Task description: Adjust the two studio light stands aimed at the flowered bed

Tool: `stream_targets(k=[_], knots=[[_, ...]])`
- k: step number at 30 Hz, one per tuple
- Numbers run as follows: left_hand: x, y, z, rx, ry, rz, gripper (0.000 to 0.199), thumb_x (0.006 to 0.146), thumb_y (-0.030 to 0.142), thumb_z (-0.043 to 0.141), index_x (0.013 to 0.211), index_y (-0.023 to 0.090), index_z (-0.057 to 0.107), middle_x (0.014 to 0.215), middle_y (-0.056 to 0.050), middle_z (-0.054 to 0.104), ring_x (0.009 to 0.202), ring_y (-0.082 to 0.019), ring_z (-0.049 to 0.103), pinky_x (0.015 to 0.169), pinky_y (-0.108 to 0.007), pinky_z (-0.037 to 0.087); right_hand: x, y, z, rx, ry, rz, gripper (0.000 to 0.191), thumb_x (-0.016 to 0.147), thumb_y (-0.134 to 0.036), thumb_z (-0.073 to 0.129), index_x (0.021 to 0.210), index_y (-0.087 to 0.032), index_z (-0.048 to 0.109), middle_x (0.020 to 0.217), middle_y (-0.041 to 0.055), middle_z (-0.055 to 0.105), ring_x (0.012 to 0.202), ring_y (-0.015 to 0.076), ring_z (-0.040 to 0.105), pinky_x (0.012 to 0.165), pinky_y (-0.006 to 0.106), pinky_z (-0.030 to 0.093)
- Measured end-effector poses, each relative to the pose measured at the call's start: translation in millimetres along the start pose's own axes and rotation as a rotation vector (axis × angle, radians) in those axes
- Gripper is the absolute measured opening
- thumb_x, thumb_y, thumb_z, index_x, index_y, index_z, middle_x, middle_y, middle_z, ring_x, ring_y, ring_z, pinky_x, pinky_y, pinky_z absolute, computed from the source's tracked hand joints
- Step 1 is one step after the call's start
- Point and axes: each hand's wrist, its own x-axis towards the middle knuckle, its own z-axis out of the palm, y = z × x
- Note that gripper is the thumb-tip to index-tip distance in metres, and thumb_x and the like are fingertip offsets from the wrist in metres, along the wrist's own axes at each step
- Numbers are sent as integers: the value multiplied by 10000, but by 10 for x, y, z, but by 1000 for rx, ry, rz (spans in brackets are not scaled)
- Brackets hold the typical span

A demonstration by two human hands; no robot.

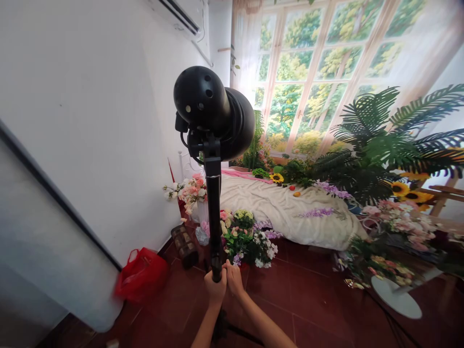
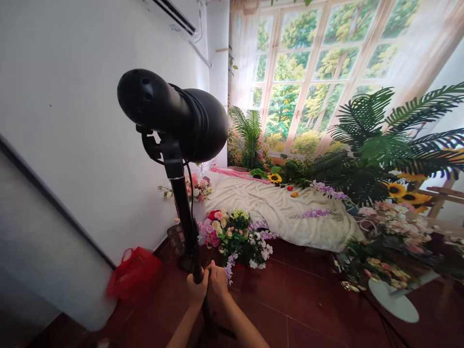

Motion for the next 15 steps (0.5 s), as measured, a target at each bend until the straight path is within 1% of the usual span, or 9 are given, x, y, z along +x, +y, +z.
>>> stream_targets(k=[3,8,10,13,15], knots=[[2,-5,-5,-25,-25,-1,248,605,358,609,459,164,564,444,-40,573,438,-174,558,456,-252,453,44,59,15,-35,36,-121,700,945,-547,122,606,-191,620,607,61,633,597,150,571,660,241,377],[-1,-17,20,-27,7,2,278,595,362,614,414,171,522,420,-28,538,423,-162,534,458,-252,449,84,97,2,-109,13,-154,703,972,-471,103,626,-182,643,659,79,669,638,153,594,674,238,381],[-4,-18,27,-19,16,-2,286,592,362,620,409,172,508,413,-19,521,415,-149,515,449,-244,438,98,96,-24,-198,1,-148,661,987,-403,133,641,-179,650,691,89,681,661,153,608,683,234,381],[-7,-16,30,-10,8,-10,291,593,356,624,410,171,493,410,-8,502,414,-134,495,450,-234,425,125,55,-95,-411,-32,-131,567,987,-290,213,664,-169,663,716,108,692,694,160,636,680,225,386],[-6,-17,30,-13,5,-16,296,591,360,623,409,171,486,409,-3,491,414,-130,487,445,-231,411,144,0,-158,-551,-76,-135,530,981,-257,255,662,-163,668,706,111,695,694,162,647,669,219,389]])
